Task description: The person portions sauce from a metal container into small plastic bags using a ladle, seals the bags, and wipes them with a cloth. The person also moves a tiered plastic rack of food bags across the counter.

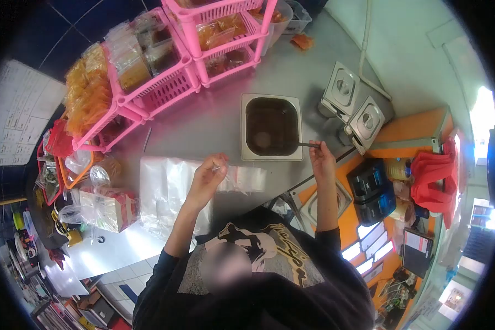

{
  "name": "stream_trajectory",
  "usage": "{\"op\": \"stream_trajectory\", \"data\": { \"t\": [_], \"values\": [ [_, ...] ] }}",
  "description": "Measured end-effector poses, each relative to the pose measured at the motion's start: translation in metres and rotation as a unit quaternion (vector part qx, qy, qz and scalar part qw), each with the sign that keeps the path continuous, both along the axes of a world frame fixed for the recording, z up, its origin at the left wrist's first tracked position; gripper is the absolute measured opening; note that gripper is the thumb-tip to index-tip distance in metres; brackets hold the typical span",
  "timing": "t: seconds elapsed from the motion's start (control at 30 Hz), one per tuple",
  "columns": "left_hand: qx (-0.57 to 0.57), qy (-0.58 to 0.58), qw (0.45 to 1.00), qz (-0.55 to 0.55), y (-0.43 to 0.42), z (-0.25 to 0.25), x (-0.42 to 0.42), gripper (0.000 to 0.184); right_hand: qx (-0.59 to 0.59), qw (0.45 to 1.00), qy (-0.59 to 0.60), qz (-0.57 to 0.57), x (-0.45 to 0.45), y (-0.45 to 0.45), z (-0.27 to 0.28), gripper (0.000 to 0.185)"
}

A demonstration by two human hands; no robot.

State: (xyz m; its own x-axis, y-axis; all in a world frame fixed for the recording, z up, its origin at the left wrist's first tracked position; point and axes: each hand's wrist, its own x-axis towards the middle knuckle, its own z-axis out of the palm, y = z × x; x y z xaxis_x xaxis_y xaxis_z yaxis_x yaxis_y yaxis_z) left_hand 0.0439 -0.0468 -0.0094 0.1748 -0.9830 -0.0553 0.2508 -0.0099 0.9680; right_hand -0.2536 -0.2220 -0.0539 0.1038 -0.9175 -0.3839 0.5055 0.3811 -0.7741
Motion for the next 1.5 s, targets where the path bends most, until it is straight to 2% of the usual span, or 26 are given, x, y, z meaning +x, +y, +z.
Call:
{"op": "stream_trajectory", "data": {
  "t": [0.07, 0.13, 0.17, 0.23, 0.33, 0.57, 0.77, 0.83, 0.97, 1.1, 1.23, 1.5],
  "values": [
    [0.016, 0.007, 1.000, 0.014, 0.001, 0.001, -0.002, 0.014, -0.009, 0.999, -0.035, -0.029, -0.003, 0.002, -0.004, 0.024],
    [0.024, 0.082, 0.995, 0.045, 0.000, 0.002, -0.003, 0.016, -0.011, 0.999, -0.038, -0.035, -0.005, 0.004, -0.008, 0.024],
    [0.022, 0.081, 0.995, 0.048, 0.000, 0.009, -0.005, 0.016, -0.013, 0.998, -0.040, -0.046, -0.006, 0.003, -0.008, 0.025],
    [0.083, 0.173, 0.976, 0.100, -0.001, 0.027, -0.010, 0.017, -0.018, 0.998, -0.041, -0.050, -0.007, 0.004, -0.006, 0.024],
    [0.030, 0.106, 0.991, 0.080, -0.002, 0.022, -0.008, 0.016, -0.026, 0.996, -0.040, -0.070, -0.009, 0.006, -0.014, 0.024],
    [-0.017, 0.135, 0.982, 0.129, -0.018, 0.017, -0.009, 0.014, -0.053, 0.993, -0.037, -0.098, -0.014, 0.010, -0.016, 0.021],
    [-0.011, 0.041, 0.980, 0.196, -0.034, 0.033, -0.016, 0.014, -0.041, 0.993, -0.038, -0.104, -0.018, 0.008, -0.024, 0.024],
    [-0.066, -0.017, 0.979, 0.190, -0.040, 0.035, -0.017, 0.017, -0.048, 0.994, -0.037, -0.092, -0.020, 0.010, -0.022, 0.024],
    [-0.124, -0.063, 0.973, 0.184, -0.053, 0.037, -0.018, 0.022, -0.067, 0.993, -0.022, -0.097, -0.017, 0.010, -0.023, 0.024],
    [-0.142, -0.134, 0.962, 0.188, -0.061, 0.039, -0.020, 0.039, -0.058, 0.989, -0.029, -0.133, -0.011, 0.009, -0.020, 0.024],
    [-0.142, -0.201, 0.953, 0.176, -0.072, 0.038, -0.028, 0.054, -0.089, 0.983, -0.050, -0.154, -0.009, 0.009, 0.003, 0.024],
    [-0.178, -0.296, 0.929, 0.132, -0.101, 0.037, -0.051, 0.061, -0.165, 0.966, -0.037, -0.196, 0.003, 0.007, 0.082, 0.024]
  ]
}}
